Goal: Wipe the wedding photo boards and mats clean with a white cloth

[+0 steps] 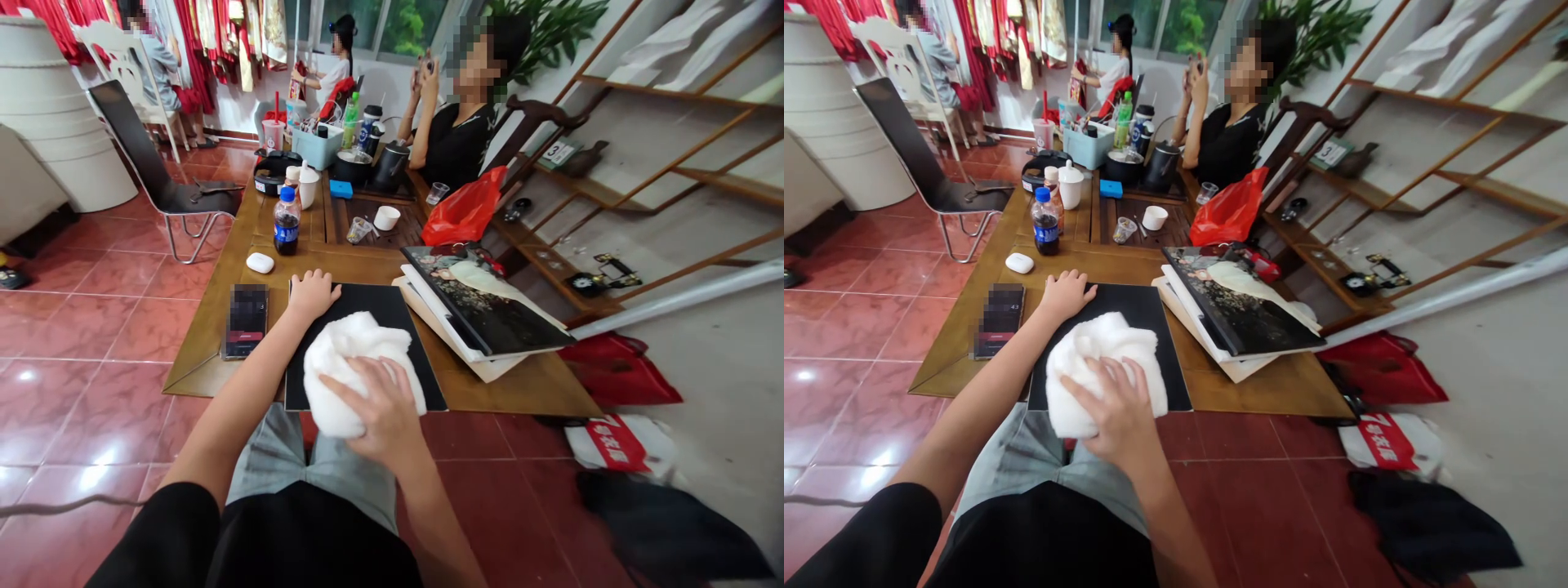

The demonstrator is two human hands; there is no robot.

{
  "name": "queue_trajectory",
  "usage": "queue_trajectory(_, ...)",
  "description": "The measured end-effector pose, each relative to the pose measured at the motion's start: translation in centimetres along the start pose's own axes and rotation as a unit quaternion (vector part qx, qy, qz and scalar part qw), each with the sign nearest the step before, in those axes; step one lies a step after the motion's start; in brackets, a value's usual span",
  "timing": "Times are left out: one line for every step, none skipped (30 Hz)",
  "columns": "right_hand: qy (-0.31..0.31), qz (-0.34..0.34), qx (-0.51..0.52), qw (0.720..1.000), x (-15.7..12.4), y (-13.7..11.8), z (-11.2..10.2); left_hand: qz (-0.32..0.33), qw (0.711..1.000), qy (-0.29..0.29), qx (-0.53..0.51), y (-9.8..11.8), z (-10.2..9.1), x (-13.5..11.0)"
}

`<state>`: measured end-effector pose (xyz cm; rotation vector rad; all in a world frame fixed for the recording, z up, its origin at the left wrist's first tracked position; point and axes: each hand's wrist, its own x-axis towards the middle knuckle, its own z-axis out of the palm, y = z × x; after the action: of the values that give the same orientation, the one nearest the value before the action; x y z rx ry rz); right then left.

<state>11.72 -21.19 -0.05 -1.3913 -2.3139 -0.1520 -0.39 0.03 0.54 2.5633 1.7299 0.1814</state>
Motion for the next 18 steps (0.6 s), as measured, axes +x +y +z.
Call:
queue_trajectory(0.012,0.027,-0.016,0.999,0.0,0.8,-0.1,0.000,1.000,-0.002,0.000,0.0,0.0,0.0)
queue_trajectory(0.024,0.053,-0.034,0.998,0.0,1.5,-0.3,-0.001,1.000,-0.003,0.001,0.0,-0.1,0.0)
queue_trajectory(0.033,0.076,-0.049,0.995,0.2,2.2,-0.4,-0.001,1.000,-0.004,0.001,0.0,-0.1,0.0)
queue_trajectory(0.039,0.094,-0.060,0.993,0.4,2.9,-0.5,-0.001,1.000,-0.004,0.002,0.0,-0.1,0.0)
queue_trajectory(0.042,0.106,-0.066,0.991,0.7,3.4,-0.5,0.000,1.000,-0.004,0.002,0.0,-0.2,0.0)
queue_trajectory(0.043,0.113,-0.069,0.990,1.1,3.8,-0.5,0.001,1.000,-0.005,0.002,0.0,-0.2,0.0)
queue_trajectory(0.045,0.118,-0.072,0.989,1.5,4.1,-0.4,0.001,1.000,-0.005,0.002,0.0,-0.2,0.0)
queue_trajectory(0.044,0.122,-0.074,0.989,2.0,4.3,-0.3,0.002,1.000,-0.005,0.002,0.0,-0.2,0.0)
queue_trajectory(0.041,0.124,-0.077,0.988,2.5,4.5,-0.2,0.003,1.000,-0.004,0.002,0.0,-0.2,0.0)
queue_trajectory(0.037,0.127,-0.078,0.988,3.0,4.6,0.0,0.003,1.000,-0.004,0.002,0.0,-0.2,0.0)
queue_trajectory(0.029,0.129,-0.079,0.988,3.4,4.7,0.2,0.004,1.000,-0.004,0.002,0.0,-0.2,0.0)
queue_trajectory(0.020,0.131,-0.079,0.988,3.8,4.8,0.3,0.004,1.000,-0.003,0.002,-0.1,-0.2,0.0)
queue_trajectory(0.010,0.133,-0.077,0.988,4.0,4.8,0.5,0.004,1.000,-0.002,0.002,-0.1,-0.1,0.0)
queue_trajectory(0.003,0.134,-0.073,0.988,4.2,4.8,0.6,0.005,1.000,-0.002,0.003,-0.1,-0.1,0.0)
queue_trajectory(-0.002,0.133,-0.068,0.989,4.2,4.8,0.6,0.005,1.000,-0.001,0.003,0.0,-0.1,0.1)
queue_trajectory(-0.005,0.131,-0.063,0.989,4.1,4.8,0.5,0.004,1.000,0.000,0.003,0.0,-0.1,0.1)
queue_trajectory(-0.006,0.127,-0.056,0.990,3.8,4.8,0.5,0.003,1.000,0.000,0.003,0.0,-0.1,0.1)
queue_trajectory(-0.006,0.121,-0.048,0.992,3.5,4.7,0.3,0.001,1.000,0.000,0.003,0.0,-0.1,0.1)
